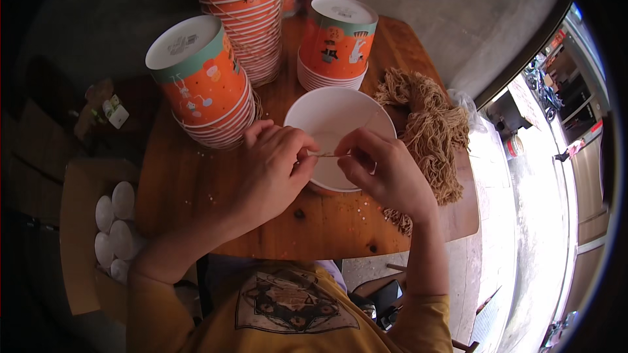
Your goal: Attaching elastic strings to paper bowls and stacking them.
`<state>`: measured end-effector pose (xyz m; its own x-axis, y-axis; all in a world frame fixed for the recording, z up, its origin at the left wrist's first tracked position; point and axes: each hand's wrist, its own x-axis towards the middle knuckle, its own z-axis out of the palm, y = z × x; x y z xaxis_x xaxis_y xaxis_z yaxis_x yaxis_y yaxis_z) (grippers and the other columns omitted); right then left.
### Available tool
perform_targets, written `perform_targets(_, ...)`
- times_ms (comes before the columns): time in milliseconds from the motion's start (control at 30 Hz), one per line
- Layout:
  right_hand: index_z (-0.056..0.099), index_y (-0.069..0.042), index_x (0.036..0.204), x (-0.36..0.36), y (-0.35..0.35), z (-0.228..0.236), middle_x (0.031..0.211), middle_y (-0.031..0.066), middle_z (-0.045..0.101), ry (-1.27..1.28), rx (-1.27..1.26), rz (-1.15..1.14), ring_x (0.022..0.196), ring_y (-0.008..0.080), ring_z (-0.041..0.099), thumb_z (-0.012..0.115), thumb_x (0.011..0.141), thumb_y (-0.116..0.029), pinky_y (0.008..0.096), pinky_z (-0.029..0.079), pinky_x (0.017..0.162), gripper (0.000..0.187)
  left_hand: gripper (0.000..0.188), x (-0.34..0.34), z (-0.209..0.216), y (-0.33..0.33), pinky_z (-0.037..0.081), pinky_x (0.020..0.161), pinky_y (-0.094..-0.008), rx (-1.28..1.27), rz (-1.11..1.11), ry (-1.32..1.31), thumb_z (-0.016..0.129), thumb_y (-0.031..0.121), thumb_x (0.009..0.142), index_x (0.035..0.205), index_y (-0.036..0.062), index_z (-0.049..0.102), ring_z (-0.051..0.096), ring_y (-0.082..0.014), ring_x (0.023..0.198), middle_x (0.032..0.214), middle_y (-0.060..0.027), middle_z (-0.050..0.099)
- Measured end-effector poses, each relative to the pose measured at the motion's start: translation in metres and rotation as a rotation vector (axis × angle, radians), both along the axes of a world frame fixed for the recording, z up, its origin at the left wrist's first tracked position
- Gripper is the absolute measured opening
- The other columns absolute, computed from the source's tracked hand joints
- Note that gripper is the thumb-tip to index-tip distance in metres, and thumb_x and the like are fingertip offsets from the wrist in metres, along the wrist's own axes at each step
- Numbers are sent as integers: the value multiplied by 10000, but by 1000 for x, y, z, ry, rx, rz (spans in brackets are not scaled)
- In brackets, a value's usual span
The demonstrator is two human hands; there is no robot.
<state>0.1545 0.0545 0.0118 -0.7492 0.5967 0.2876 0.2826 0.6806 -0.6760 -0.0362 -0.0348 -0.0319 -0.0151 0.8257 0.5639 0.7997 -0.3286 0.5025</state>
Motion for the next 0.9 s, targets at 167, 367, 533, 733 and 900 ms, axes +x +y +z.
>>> perform_targets(167,576,-2,898,-1,7,-10,844,128,603,80,29,21,728,294,651,668,849,-58,376,518,673,118,195,6,12,-2,328,978,-407,-50,-12,-27,692,53,812,955,116,575,609,-180,810,751,2,593)
perform_targets(367,595,-14,897,-5,7,-20,838,114,596,108,98,8,744,278,615,648,842,-16,348,504,675,77,157,7,7,7,343,947,-375,-96,-67,57,693,66,832,943,105,590,591,-197,816,806,-13,579)
perform_targets(533,573,-11,879,-11,4,-26,842,127,600,88,201,-157,744,290,637,642,842,-24,358,516,647,79,182,8,1,12,318,951,-426,10,18,84,654,54,738,789,108,488,545,-241,863,803,-38,508)
perform_targets(733,549,-34,864,-20,3,-35,823,124,607,186,235,-361,725,320,625,636,844,-69,426,507,624,96,175,-11,7,6,324,950,-426,-58,-130,99,604,28,728,781,97,452,545,-257,832,796,-40,482)
perform_targets(900,547,-31,869,-20,5,-36,823,130,606,174,230,-344,733,342,620,634,850,-74,440,506,631,98,134,-21,9,4,355,988,-454,-10,-284,223,609,49,757,812,82,491,568,-245,876,842,-64,515)
